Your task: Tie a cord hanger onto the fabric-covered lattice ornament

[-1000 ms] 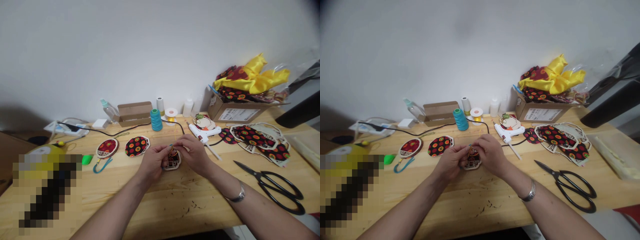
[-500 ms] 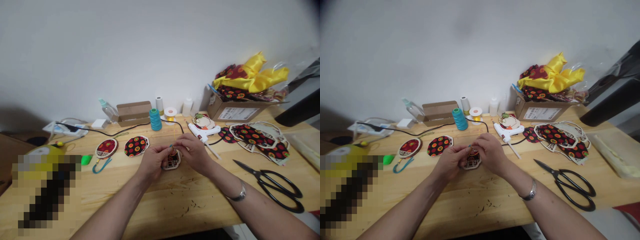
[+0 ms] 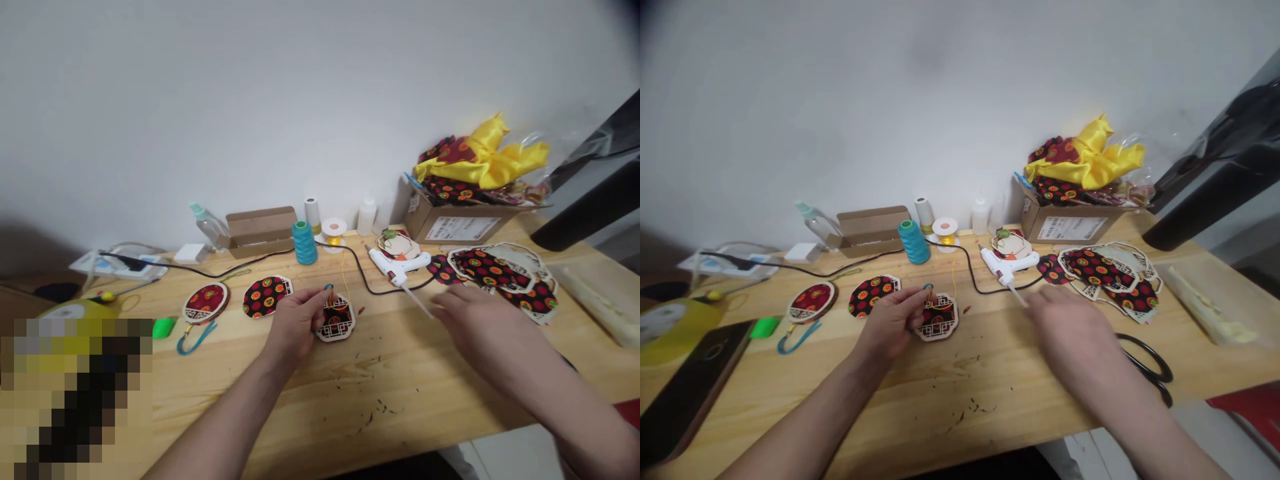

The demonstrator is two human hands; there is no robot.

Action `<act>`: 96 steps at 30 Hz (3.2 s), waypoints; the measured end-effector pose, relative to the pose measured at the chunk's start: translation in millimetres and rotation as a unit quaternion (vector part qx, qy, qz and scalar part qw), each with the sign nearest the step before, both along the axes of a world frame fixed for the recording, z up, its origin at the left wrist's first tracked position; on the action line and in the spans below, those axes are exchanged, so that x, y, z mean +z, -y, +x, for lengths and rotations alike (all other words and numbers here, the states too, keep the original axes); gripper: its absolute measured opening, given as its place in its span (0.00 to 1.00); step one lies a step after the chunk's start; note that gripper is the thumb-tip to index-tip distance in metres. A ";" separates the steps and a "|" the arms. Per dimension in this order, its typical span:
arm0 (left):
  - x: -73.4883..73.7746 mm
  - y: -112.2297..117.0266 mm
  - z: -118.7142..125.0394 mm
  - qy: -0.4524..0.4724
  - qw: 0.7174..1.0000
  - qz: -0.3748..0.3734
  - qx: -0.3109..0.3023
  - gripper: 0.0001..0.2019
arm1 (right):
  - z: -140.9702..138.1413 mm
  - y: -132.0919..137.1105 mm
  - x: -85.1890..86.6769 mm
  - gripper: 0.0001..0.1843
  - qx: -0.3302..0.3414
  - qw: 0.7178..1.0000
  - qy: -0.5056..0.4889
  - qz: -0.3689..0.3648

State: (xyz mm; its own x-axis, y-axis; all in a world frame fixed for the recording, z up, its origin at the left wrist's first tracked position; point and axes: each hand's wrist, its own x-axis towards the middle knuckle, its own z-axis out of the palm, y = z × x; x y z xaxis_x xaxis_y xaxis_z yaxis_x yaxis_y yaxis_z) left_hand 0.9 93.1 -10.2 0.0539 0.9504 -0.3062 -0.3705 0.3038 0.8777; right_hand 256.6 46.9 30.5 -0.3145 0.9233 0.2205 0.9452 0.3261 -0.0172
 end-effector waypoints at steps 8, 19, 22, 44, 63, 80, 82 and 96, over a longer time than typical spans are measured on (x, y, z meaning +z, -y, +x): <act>1.1 -0.8 -0.8 0.010 0.999 0.017 0.046 0.09 | 120.6 65.6 -70.3 0.05 -0.185 0.978 -0.005 -0.097; 4.7 1.8 1.1 0.000 0.998 0.034 0.053 0.11 | 111.4 58.1 -67.9 0.11 -0.171 0.983 0.040 -0.044; 4.6 2.1 0.9 -0.005 0.998 0.041 0.056 0.10 | 115.7 57.6 -64.3 0.13 -0.151 0.985 0.004 -0.079; 5.4 7.5 -2.7 -0.122 0.986 0.108 0.043 0.09 | -42.2 -17.2 18.3 0.24 0.071 0.993 0.004 -0.090; 14.3 13.6 3.0 -0.187 0.974 0.121 0.039 0.07 | -73.4 -30.9 30.5 0.18 0.099 0.981 0.129 -0.108; 9.5 14.1 3.2 -0.175 0.976 0.124 0.026 0.07 | -74.5 -30.5 37.3 0.16 0.087 0.977 0.154 -0.116; 9.8 14.5 3.6 -0.172 0.977 0.123 0.025 0.07 | -74.4 -30.9 38.5 0.16 0.084 0.977 0.156 -0.117; 9.8 7.5 -0.8 -0.078 0.993 0.082 0.045 0.09 | -2.6 -0.3 20.9 0.07 0.057 0.977 0.127 -0.161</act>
